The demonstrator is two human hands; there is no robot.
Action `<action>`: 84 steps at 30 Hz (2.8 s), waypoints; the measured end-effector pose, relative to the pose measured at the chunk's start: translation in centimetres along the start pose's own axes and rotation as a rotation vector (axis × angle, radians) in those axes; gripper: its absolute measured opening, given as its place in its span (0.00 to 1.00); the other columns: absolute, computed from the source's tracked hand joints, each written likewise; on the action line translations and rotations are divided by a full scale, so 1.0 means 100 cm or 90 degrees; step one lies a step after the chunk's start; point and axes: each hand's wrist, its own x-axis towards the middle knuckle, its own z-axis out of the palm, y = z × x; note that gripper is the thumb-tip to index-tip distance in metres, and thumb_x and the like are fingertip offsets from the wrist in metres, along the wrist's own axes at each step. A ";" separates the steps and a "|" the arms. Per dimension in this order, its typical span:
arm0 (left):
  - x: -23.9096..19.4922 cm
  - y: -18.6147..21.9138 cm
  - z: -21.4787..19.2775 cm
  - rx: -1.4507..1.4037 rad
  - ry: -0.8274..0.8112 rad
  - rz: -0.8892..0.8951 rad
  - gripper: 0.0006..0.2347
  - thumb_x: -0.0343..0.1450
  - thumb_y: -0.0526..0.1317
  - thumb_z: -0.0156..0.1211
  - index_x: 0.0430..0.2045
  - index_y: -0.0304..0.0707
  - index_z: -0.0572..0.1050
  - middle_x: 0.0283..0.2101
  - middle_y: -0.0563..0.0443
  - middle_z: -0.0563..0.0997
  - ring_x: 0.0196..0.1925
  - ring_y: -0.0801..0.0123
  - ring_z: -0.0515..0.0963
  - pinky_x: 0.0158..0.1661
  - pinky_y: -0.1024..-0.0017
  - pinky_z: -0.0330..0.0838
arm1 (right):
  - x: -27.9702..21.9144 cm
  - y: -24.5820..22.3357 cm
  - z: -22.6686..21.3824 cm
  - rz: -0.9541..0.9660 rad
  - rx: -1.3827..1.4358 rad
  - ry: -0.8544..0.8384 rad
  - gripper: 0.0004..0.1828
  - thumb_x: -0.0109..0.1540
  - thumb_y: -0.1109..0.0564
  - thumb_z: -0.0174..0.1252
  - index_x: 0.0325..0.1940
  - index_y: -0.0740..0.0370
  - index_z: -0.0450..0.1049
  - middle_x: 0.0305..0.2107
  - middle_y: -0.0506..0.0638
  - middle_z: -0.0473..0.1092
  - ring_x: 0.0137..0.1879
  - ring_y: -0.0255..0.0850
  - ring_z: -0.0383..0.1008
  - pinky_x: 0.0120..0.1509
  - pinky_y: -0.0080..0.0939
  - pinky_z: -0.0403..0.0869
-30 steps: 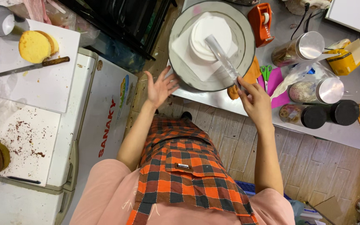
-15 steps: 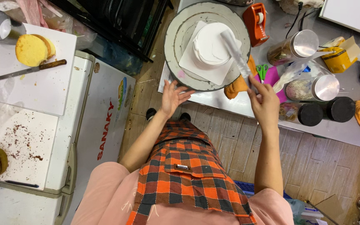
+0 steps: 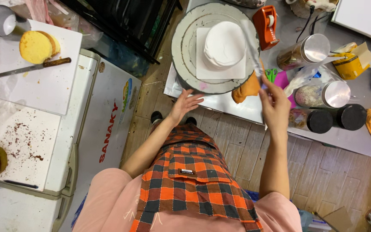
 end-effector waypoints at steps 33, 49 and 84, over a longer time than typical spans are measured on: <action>0.049 0.073 -0.083 -0.083 -0.070 -0.132 0.48 0.67 0.74 0.36 0.73 0.35 0.38 0.72 0.26 0.55 0.72 0.37 0.61 0.64 0.46 0.68 | -0.015 -0.076 0.083 0.109 0.020 -0.055 0.22 0.66 0.60 0.61 0.66 0.56 0.75 0.38 0.51 0.75 0.37 0.35 0.66 0.41 0.37 0.67; 0.084 0.064 -0.116 -0.098 -0.067 -0.076 0.47 0.67 0.76 0.34 0.75 0.48 0.35 0.64 0.32 0.72 0.55 0.57 0.74 0.53 0.63 0.69 | 0.127 -0.257 0.080 -0.528 -1.171 -0.410 0.06 0.58 0.51 0.61 0.36 0.50 0.81 0.32 0.43 0.74 0.42 0.38 0.77 0.42 0.40 0.70; 0.088 0.046 -0.060 0.026 0.102 0.078 0.32 0.64 0.42 0.74 0.59 0.25 0.65 0.51 0.37 0.79 0.52 0.59 0.81 0.53 0.67 0.78 | 0.136 -0.234 0.115 -0.602 -1.133 -0.394 0.03 0.54 0.52 0.63 0.27 0.49 0.81 0.25 0.43 0.76 0.36 0.39 0.78 0.43 0.47 0.70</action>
